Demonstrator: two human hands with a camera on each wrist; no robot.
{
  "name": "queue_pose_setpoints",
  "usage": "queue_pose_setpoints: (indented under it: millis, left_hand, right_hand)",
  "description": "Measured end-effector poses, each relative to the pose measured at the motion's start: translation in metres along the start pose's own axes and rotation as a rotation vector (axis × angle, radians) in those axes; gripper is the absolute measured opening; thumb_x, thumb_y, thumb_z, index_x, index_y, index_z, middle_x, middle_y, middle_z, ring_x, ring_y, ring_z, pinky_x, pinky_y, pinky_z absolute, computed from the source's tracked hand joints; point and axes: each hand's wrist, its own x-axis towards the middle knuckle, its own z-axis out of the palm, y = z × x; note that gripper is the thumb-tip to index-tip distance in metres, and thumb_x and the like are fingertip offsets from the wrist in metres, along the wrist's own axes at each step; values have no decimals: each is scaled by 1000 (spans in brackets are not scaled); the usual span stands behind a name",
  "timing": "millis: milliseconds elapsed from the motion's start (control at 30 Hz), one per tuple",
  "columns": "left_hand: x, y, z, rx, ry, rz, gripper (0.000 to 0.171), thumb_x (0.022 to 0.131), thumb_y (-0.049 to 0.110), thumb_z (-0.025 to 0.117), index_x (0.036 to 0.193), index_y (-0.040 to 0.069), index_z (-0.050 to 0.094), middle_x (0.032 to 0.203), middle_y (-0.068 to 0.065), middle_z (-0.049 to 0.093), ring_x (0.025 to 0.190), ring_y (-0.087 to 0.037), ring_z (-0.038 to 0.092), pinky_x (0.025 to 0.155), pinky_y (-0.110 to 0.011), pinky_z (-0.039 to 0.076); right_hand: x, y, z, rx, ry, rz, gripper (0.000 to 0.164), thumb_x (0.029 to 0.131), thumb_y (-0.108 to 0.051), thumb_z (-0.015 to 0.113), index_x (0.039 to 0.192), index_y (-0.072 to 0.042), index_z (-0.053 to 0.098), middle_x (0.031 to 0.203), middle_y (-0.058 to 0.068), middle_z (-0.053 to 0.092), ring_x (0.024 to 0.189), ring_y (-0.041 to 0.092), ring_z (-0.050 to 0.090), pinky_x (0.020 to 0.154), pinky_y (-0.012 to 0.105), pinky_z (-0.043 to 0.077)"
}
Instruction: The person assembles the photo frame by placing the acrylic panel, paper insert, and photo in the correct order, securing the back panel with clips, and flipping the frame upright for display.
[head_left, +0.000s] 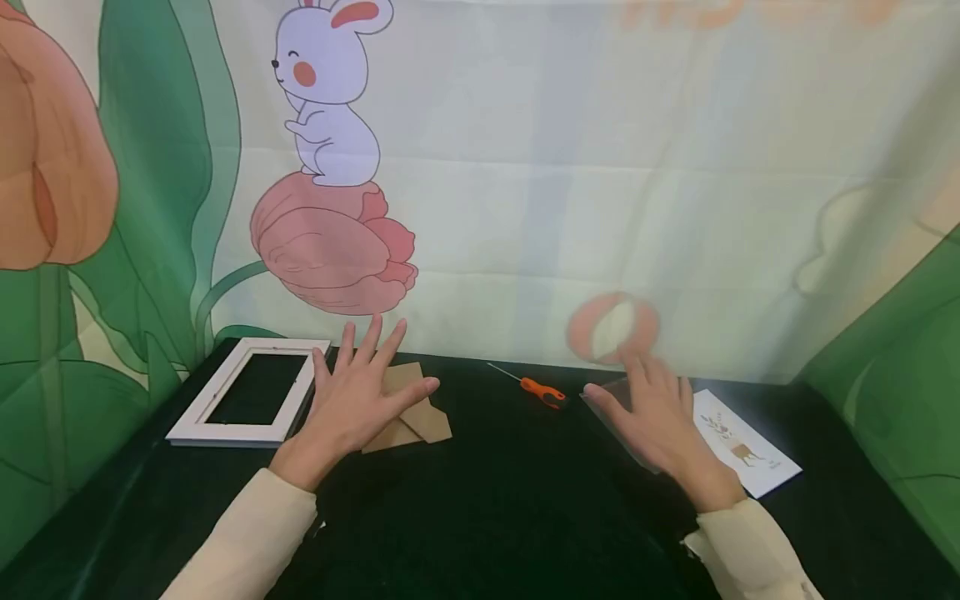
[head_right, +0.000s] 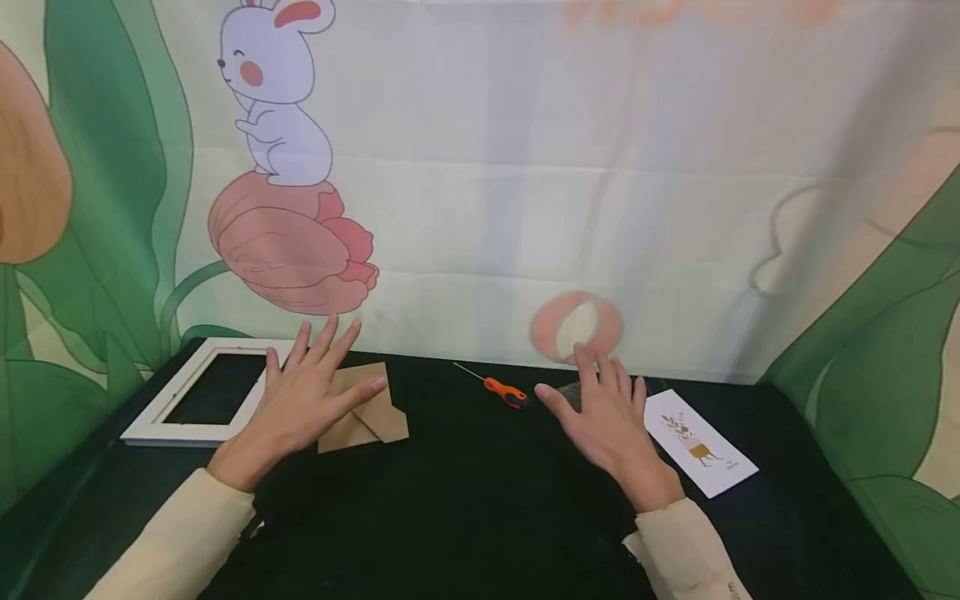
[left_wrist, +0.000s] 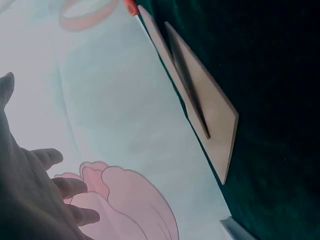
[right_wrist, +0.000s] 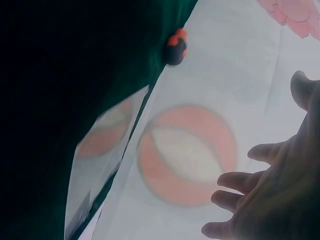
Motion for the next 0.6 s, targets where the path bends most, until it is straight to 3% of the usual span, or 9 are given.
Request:
queue_pose_setpoints:
  millis: [300,600]
  left_hand:
    - [-1,-5,-23,-70,18,-28,99,96,77,52,171,19,23,176,-14,10,160,-49,0,114,-82,-9]
    - [-7,-19,-31,-97,28,-39,99,95,76,56,170,17,25,175,-16,15,160,-47,7,117,-81,-4]
  right_hand:
    - [11,-20,4,48,-51,3,89,107,-63,49,167,-3,25,168,29,26,152,52,22,120,74,13]
    - [11,-36,14,214,-134,31,90,106,-65,51,170,-10,19,173,20,22,155,46,23,121,71,23]
